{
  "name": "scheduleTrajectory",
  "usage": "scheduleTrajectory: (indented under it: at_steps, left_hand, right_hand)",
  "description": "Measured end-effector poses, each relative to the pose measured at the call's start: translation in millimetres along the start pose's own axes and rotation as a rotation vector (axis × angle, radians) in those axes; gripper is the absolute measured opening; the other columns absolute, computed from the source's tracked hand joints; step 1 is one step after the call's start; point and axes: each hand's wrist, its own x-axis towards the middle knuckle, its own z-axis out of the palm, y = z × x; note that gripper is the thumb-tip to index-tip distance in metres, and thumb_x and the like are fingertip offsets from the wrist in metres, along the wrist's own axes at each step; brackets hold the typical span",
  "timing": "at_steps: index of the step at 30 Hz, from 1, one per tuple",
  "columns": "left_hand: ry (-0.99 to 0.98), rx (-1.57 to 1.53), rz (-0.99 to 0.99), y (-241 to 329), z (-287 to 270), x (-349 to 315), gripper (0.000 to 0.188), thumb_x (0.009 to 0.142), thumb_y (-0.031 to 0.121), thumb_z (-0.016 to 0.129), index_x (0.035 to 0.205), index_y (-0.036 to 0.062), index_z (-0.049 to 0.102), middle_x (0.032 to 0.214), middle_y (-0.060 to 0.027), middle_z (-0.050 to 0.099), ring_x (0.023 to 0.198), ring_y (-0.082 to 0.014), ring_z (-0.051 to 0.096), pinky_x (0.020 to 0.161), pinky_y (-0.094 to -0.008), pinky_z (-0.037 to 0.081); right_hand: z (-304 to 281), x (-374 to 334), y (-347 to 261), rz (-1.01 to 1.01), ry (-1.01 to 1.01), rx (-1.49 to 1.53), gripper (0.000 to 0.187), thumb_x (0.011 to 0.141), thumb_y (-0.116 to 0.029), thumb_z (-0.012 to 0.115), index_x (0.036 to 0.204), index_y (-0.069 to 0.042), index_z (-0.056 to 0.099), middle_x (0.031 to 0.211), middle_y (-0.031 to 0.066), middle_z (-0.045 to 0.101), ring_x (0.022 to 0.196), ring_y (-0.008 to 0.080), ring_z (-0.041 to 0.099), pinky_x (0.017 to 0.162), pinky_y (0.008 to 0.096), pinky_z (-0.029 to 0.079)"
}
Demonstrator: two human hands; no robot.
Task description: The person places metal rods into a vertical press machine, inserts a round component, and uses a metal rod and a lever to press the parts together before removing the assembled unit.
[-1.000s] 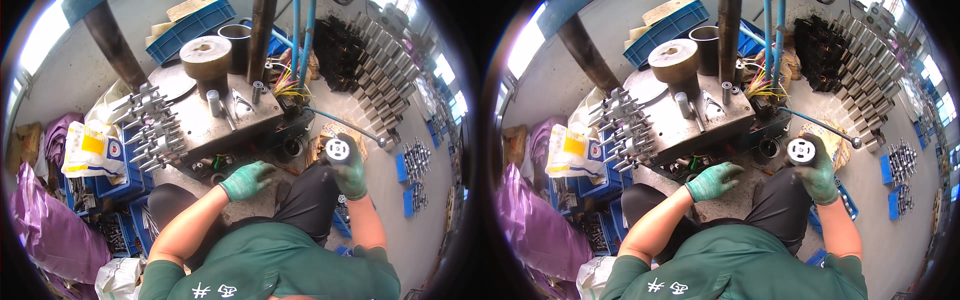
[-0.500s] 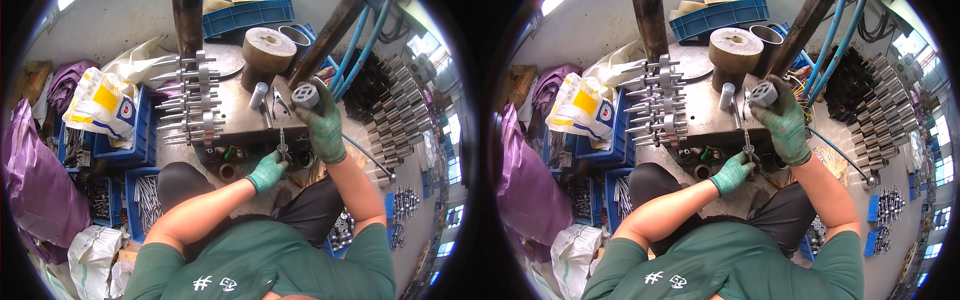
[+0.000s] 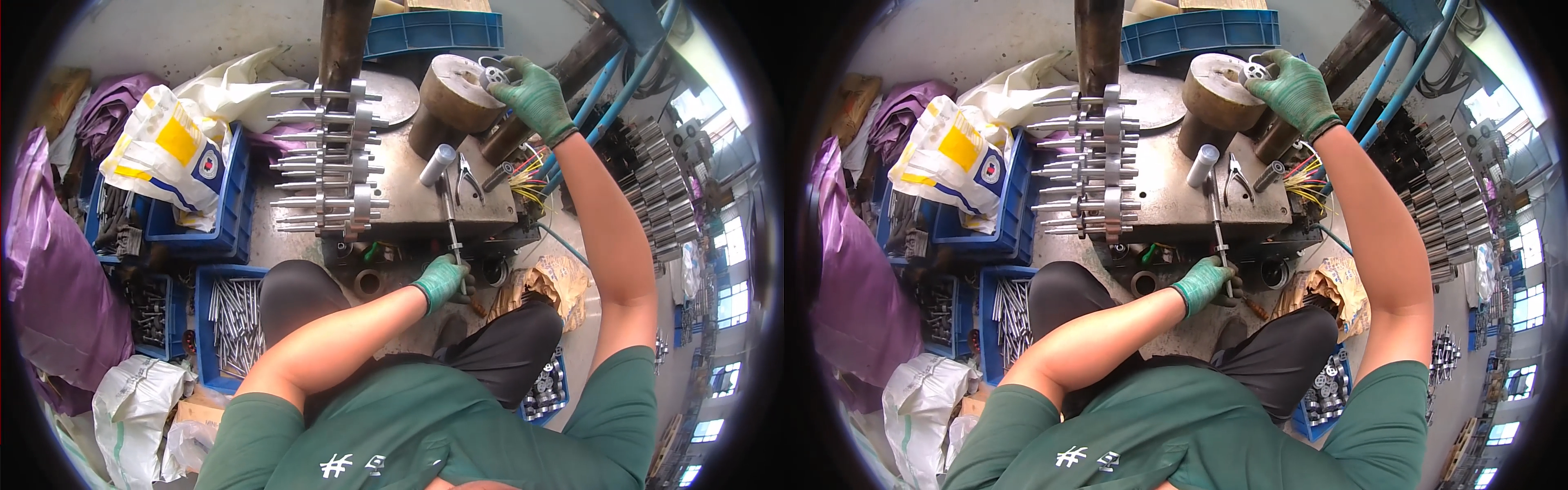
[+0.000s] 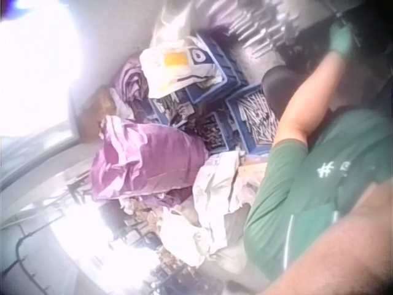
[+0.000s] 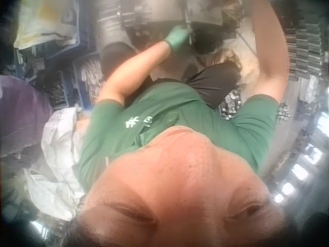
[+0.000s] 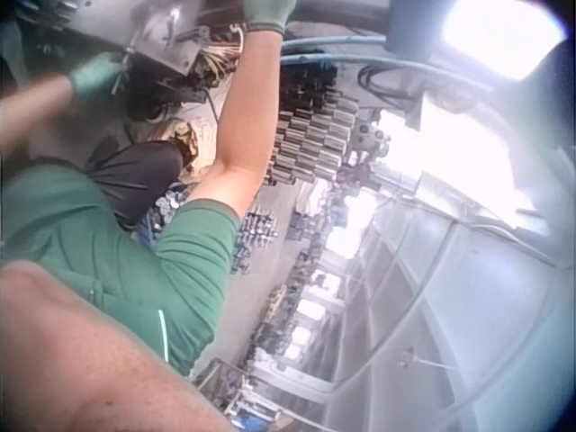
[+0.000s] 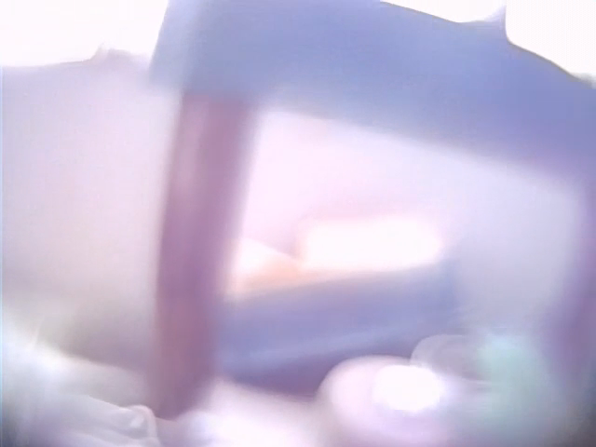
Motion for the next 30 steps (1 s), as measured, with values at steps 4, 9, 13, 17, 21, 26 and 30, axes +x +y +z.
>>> scheduleTrajectory:
  at_steps: [4,9,13,17,21,26,30]
  left_hand:
    - [0.016,0.025,0.078,8,-2,0,0.014,0.105,0.014,0.052,0.118,0.0071,0.054,0.102,-0.0133,0.068,0.083,-0.0275,0.072,0.066,-0.0434,0.063]
    - [0.037,0.039,0.138,17,-2,-6,0.017,0.106,0.017,0.051,0.120,0.0061,0.054,0.101,-0.0126,0.068,0.079,-0.0245,0.071,0.064,-0.0401,0.062]
    - [0.026,0.011,0.223,13,-12,9,0.021,0.107,0.019,0.052,0.120,0.0034,0.055,0.098,-0.0123,0.069,0.078,-0.0239,0.070,0.065,-0.0381,0.060]
    - [0.056,0.058,0.287,15,-17,16,0.023,0.106,0.020,0.056,0.118,0.0005,0.059,0.095,-0.0116,0.069,0.078,-0.0223,0.070,0.069,-0.0362,0.058]
    - [0.060,0.104,0.348,14,-26,29,0.022,0.104,0.016,0.061,0.117,-0.0018,0.063,0.096,-0.0115,0.070,0.080,-0.0213,0.070,0.073,-0.0355,0.058]
    - [0.004,0.099,0.364,24,-31,19,0.024,0.101,0.014,0.066,0.118,-0.0034,0.063,0.098,-0.0126,0.071,0.085,-0.0221,0.071,0.075,-0.0352,0.059]
    - [-0.016,0.092,0.294,18,-25,4,0.024,0.102,0.013,0.066,0.121,-0.0016,0.063,0.101,-0.0118,0.072,0.088,-0.0217,0.072,0.077,-0.0351,0.060]
  right_hand:
    - [6,14,-8,-0.003,-0.055,0.004,0.064,0.081,-0.048,0.080,0.123,0.000,0.071,0.111,0.0197,0.076,0.101,0.0301,0.075,0.094,0.0371,0.057]
    - [13,28,-11,-0.010,-0.104,-0.035,0.058,0.086,-0.044,0.078,0.123,0.000,0.071,0.115,0.0224,0.074,0.106,0.0319,0.073,0.097,0.0380,0.055]
    - [12,28,-17,-0.040,-0.096,-0.095,0.063,0.085,-0.053,0.078,0.120,0.000,0.073,0.111,0.0224,0.075,0.102,0.0334,0.073,0.094,0.0392,0.056]
    - [1,17,-18,-0.058,-0.092,-0.080,0.062,0.089,-0.052,0.076,0.124,-0.001,0.071,0.113,0.0209,0.075,0.103,0.0324,0.073,0.094,0.0389,0.056]
    - [-31,-15,0,-0.203,-0.068,-0.008,0.053,0.090,-0.033,0.078,0.127,0.004,0.068,0.109,0.0205,0.075,0.102,0.0300,0.073,0.092,0.0388,0.056]
    - [-95,-97,34,-0.301,-0.251,-0.252,0.040,0.085,-0.025,0.076,0.116,0.002,0.072,0.101,0.0200,0.072,0.095,0.0347,0.069,0.097,0.0434,0.052]
    - [-144,-178,83,-0.254,-0.468,-0.332,0.036,0.082,-0.025,0.075,0.110,-0.003,0.074,0.104,0.0167,0.071,0.102,0.0363,0.065,0.099,0.0463,0.049]
